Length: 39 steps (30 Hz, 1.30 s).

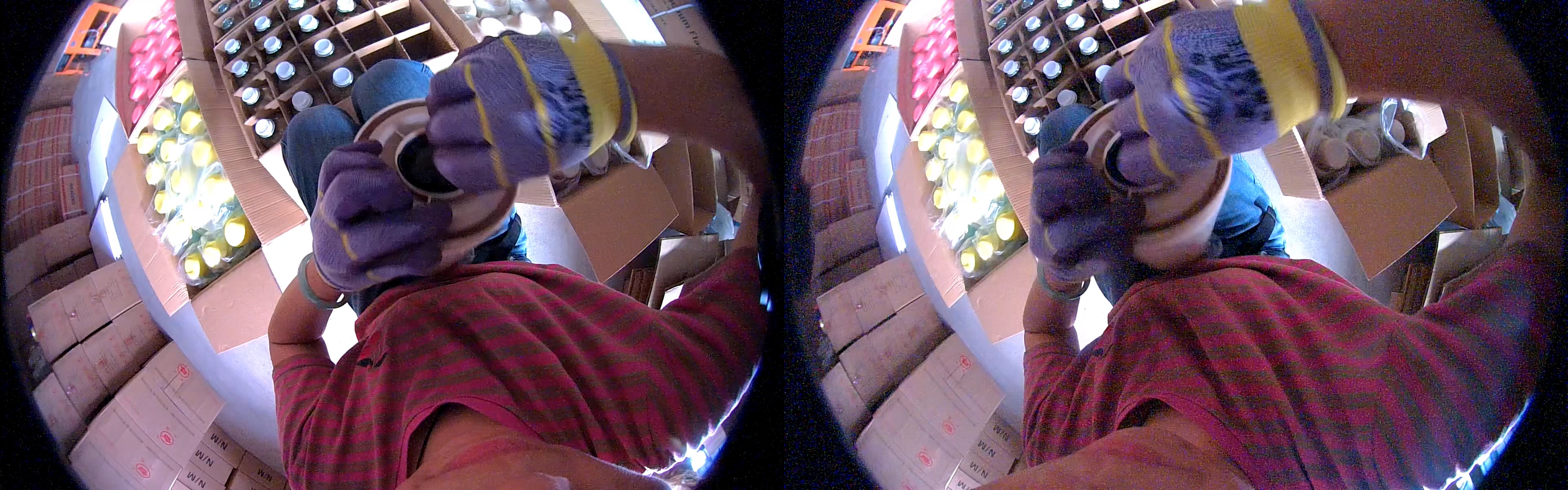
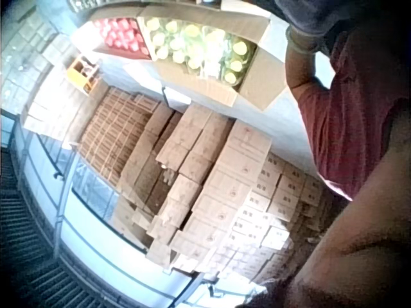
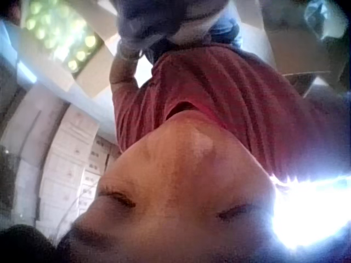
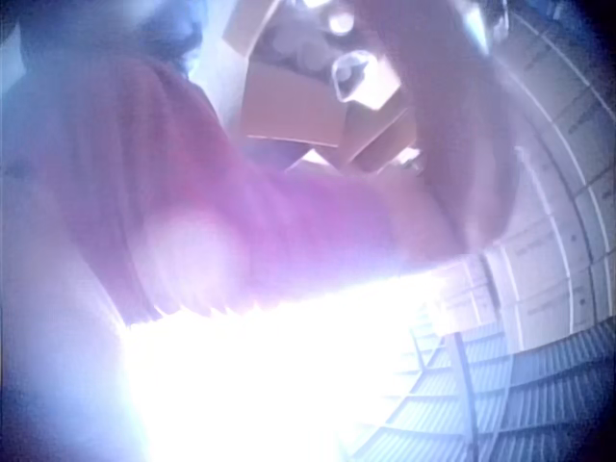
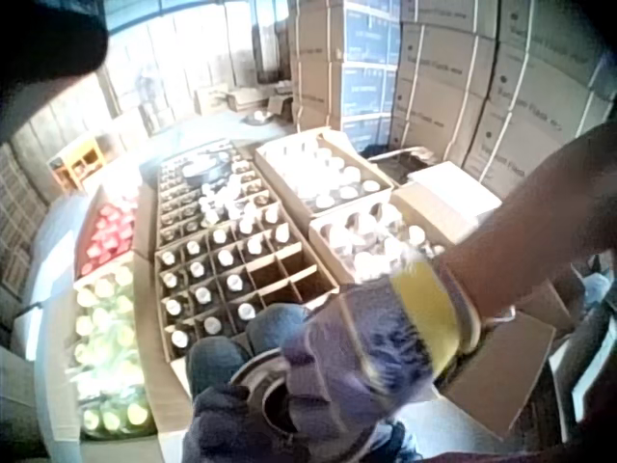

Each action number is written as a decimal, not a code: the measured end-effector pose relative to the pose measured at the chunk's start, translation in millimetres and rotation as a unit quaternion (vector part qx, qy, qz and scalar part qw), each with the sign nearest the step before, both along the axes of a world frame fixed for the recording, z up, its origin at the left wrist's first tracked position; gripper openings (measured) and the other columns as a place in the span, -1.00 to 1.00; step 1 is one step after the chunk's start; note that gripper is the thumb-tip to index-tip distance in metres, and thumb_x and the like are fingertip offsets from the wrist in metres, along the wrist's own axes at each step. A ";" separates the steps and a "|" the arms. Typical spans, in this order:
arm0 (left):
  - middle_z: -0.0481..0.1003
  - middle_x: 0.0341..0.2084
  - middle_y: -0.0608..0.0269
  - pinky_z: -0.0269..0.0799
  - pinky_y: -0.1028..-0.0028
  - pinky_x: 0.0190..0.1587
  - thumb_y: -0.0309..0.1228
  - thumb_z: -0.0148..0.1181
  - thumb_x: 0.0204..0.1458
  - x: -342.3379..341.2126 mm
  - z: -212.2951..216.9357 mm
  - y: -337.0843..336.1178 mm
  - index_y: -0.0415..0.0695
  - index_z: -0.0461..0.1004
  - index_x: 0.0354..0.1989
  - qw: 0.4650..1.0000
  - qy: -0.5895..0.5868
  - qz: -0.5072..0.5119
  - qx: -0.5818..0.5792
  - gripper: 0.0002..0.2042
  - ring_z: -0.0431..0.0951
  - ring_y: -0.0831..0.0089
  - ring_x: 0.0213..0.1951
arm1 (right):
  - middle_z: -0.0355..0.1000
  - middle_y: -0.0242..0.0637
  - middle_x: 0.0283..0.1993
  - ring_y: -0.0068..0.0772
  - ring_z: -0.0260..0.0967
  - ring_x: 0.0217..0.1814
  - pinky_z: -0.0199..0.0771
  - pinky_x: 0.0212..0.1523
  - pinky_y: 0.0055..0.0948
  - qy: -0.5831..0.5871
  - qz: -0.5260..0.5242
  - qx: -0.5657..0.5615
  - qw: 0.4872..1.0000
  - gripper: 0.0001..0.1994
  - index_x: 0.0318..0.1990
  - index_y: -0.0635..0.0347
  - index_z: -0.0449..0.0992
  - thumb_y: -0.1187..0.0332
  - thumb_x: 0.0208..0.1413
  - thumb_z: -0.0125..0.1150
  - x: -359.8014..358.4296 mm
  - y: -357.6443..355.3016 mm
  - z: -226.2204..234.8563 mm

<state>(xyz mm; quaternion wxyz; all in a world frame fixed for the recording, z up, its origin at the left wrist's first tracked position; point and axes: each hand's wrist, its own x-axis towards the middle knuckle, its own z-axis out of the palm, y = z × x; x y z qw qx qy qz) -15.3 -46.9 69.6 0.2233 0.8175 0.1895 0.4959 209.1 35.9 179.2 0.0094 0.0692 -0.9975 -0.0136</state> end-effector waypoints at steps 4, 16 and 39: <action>0.39 -0.29 0.31 0.38 0.20 -0.06 -0.30 0.45 -0.43 9.6 -0.6 8.2 0.08 0.65 -0.29 0.998 0.042 0.047 0.015 -0.63 0.39 0.18 -0.17 | 0.43 -0.26 -0.31 -0.42 0.49 -0.25 0.55 -0.25 -0.55 -0.057 -0.239 -0.004 0.969 -0.81 -0.19 0.11 0.48 0.34 0.02 0.23 2.0 -12.6 -26.6; 0.34 -0.35 0.37 0.34 0.20 -0.09 -0.19 0.43 -0.44 32.0 16.9 -6.5 0.06 0.65 -0.28 0.998 0.021 0.003 0.054 -0.60 0.38 0.28 -0.22 | 0.47 -0.20 -0.41 -0.30 0.46 -0.38 0.45 -0.39 -0.38 -0.165 -0.563 -0.381 0.715 -0.76 -0.28 0.26 0.54 0.23 0.10 0.24 -11.0 -19.3 31.1; 0.30 -0.34 0.42 0.30 0.15 -0.04 -0.05 0.48 -0.48 0.2 -2.6 7.0 0.15 0.64 -0.29 0.993 0.005 -0.098 0.068 -0.55 0.34 0.30 -0.21 | 0.46 -0.19 -0.15 -0.17 0.46 -0.04 0.59 -0.20 -0.36 0.099 0.124 0.066 0.985 -0.74 -0.22 0.09 0.47 0.21 -0.05 0.26 0.8 3.9 -5.1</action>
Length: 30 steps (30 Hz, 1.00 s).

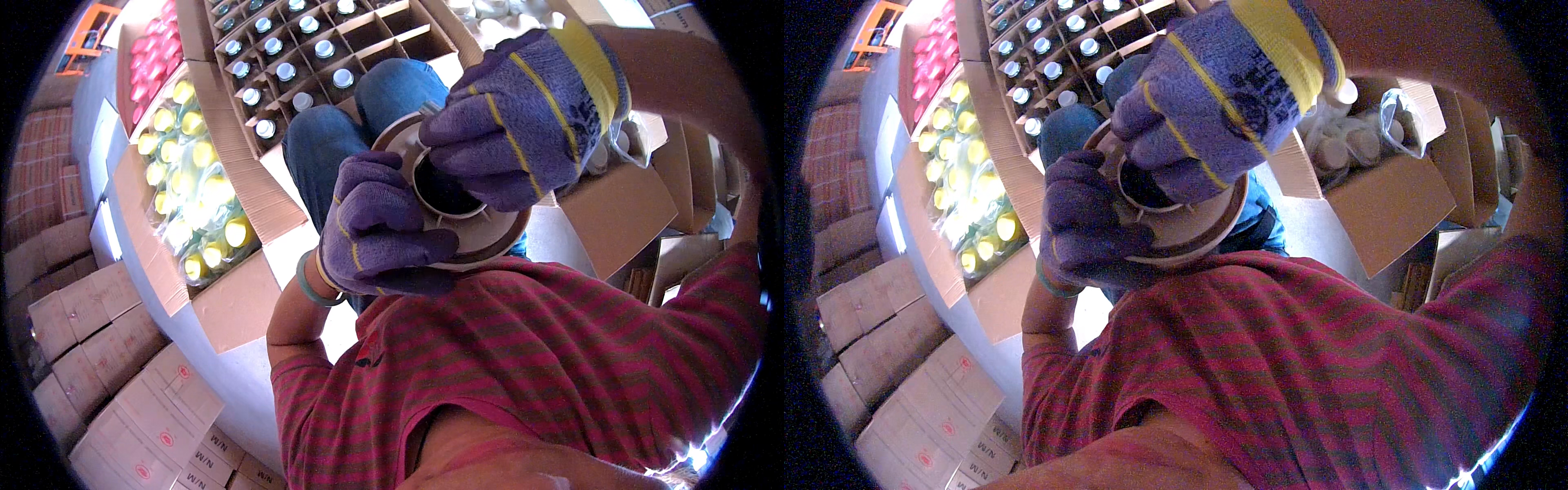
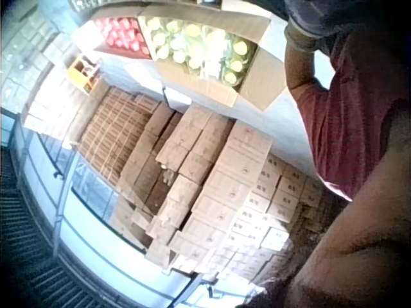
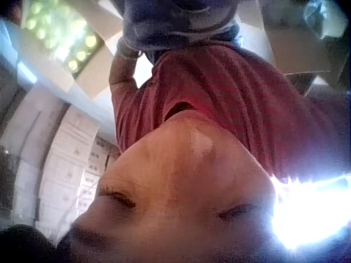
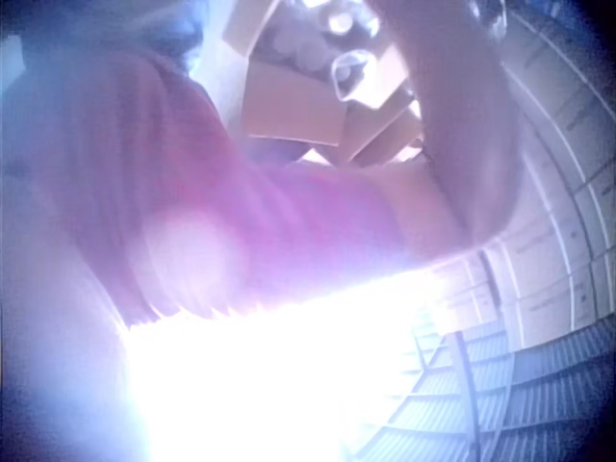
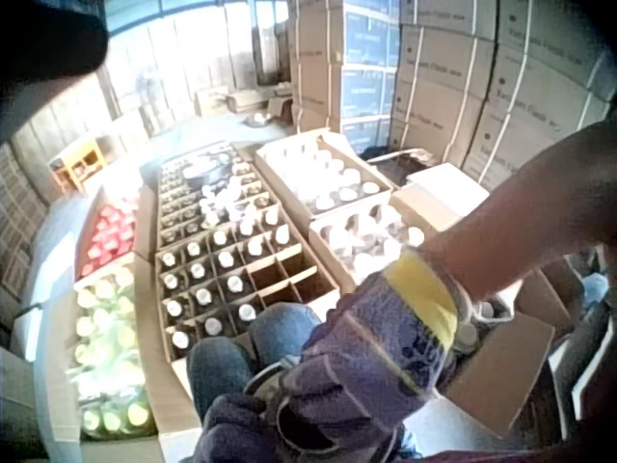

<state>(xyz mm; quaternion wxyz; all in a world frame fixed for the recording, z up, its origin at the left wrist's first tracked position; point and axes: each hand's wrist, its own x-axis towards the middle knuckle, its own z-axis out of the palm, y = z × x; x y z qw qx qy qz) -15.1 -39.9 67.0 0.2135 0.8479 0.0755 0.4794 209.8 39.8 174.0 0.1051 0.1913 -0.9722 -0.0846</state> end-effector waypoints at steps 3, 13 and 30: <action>0.32 -0.33 0.40 0.30 0.14 -0.05 -0.08 0.49 -0.46 -2.1 4.9 -11.4 0.14 0.62 -0.29 0.995 0.042 0.081 -0.048 -0.56 0.35 0.28 -0.20 | 0.45 -0.22 -0.19 -0.17 0.46 -0.06 0.59 -0.23 -0.38 -0.007 -0.028 -0.001 1.000 -0.74 -0.22 0.07 0.47 0.22 -0.07 0.26 -4.6 2.7 -23.8; 0.36 -0.30 0.31 0.32 0.23 -0.11 -0.24 0.51 -0.41 29.6 -5.4 4.0 0.09 0.61 -0.30 0.982 0.034 0.154 -0.098 -0.62 0.36 0.19 -0.19 | 0.50 -0.29 -0.27 -0.38 0.51 -0.21 0.54 -0.28 -0.45 -0.270 -0.543 -0.223 0.763 -0.79 -0.11 0.11 0.51 0.29 0.13 0.14 -24.4 -12.7 -1.1; 0.37 -0.32 0.22 0.30 0.15 0.03 -0.26 0.47 -0.36 9.6 -11.2 20.9 -0.04 0.58 -0.32 0.976 0.005 0.185 -0.117 -0.64 0.37 0.25 -0.18 | 0.55 -0.26 -0.24 -0.20 0.50 -0.14 0.47 -0.19 -0.22 -0.199 -0.767 -0.118 0.598 -0.73 -0.19 0.01 0.52 0.08 0.19 0.01 185.1 79.2 -334.8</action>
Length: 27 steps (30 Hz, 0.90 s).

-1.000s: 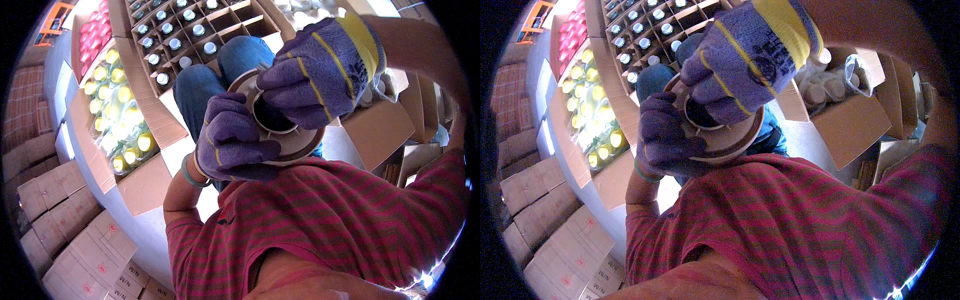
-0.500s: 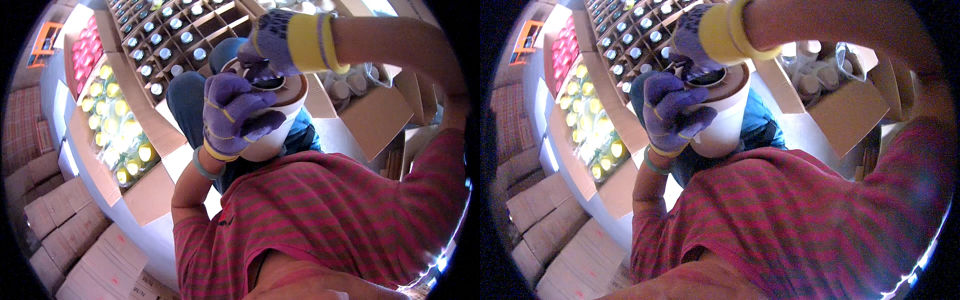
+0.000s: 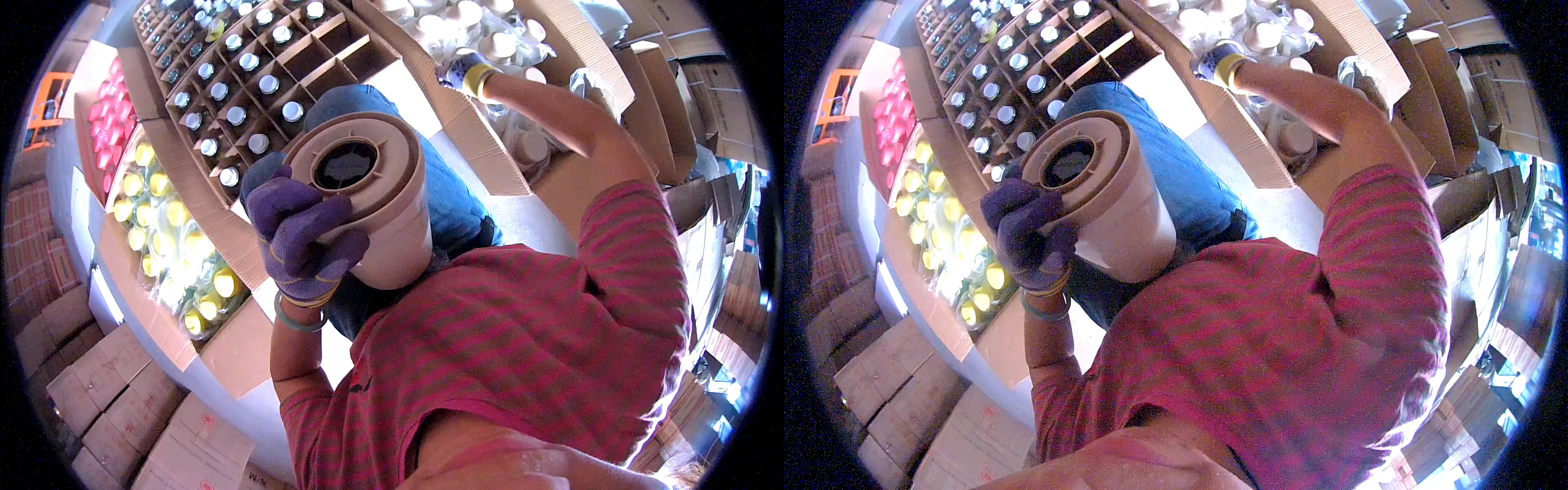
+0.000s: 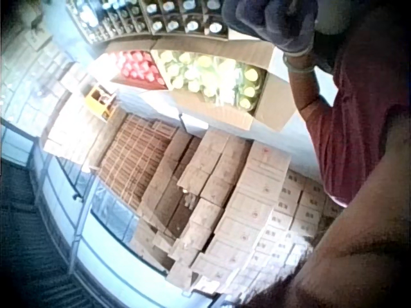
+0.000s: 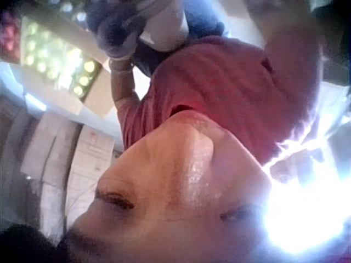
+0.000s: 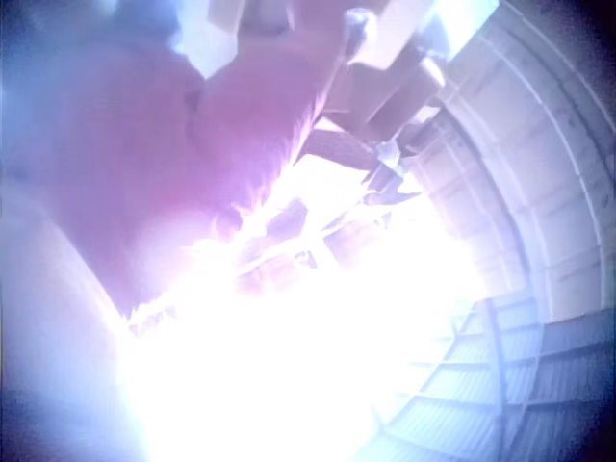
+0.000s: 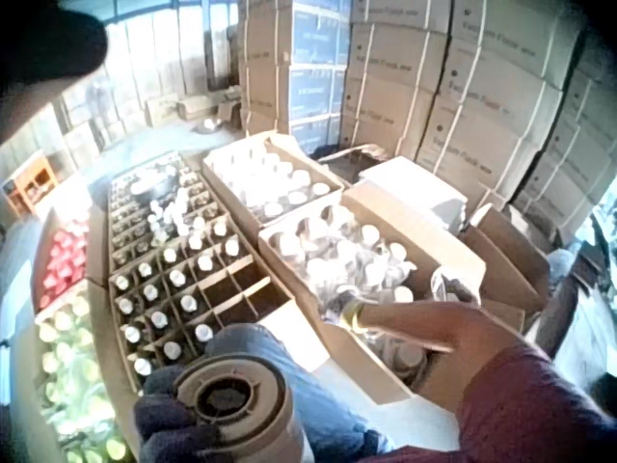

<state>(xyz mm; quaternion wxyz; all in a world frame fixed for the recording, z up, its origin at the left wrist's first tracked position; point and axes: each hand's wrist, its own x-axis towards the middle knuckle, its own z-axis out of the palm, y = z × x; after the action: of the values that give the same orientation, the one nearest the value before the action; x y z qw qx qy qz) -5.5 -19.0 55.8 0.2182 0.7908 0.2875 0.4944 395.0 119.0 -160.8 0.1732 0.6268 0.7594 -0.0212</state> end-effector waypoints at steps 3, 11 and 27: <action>0.38 -0.31 0.22 0.30 0.18 0.02 -0.31 0.46 -0.36 -4.7 -2.5 2.7 -0.08 0.56 -0.33 1.000 -0.011 -0.001 -0.016 -0.66 0.38 0.26 -0.19 | 0.50 -0.17 -0.11 -0.07 0.49 -0.12 0.53 -0.22 -0.12 -0.011 0.069 -0.024 0.997 -0.75 -0.20 0.05 0.51 0.12 0.16 0.06 -7.9 -6.7 -13.0; 0.44 -0.23 0.12 0.30 0.23 0.06 -0.47 0.35 -0.31 -16.7 -19.1 14.9 -0.16 0.53 -0.30 0.999 -0.030 0.033 -0.030 -0.70 0.43 0.22 -0.14 | 0.51 -0.24 -0.26 -0.14 0.48 -0.21 0.49 -0.16 -0.20 0.362 0.197 -0.018 0.911 -0.61 -0.03 0.00 0.50 0.03 0.05 0.25 -69.8 -93.2 101.7; 0.47 -0.14 -0.02 0.36 0.25 0.07 -0.52 0.31 -0.23 -47.5 -35.1 32.0 -0.25 0.41 -0.16 0.982 -0.123 0.007 -0.144 -0.62 0.46 0.18 -0.02 | 0.53 -0.30 -0.20 -0.53 0.48 -0.28 0.51 -0.30 -0.48 0.787 0.076 -0.251 0.559 -0.67 -0.02 0.16 0.51 0.21 0.11 0.22 -67.3 -91.0 111.2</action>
<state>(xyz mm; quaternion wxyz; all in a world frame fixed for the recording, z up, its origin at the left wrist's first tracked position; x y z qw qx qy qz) -53.0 13.0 20.7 0.3601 0.6820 0.3320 0.5432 327.7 28.0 -49.6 -0.3417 0.2330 0.6030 -0.6821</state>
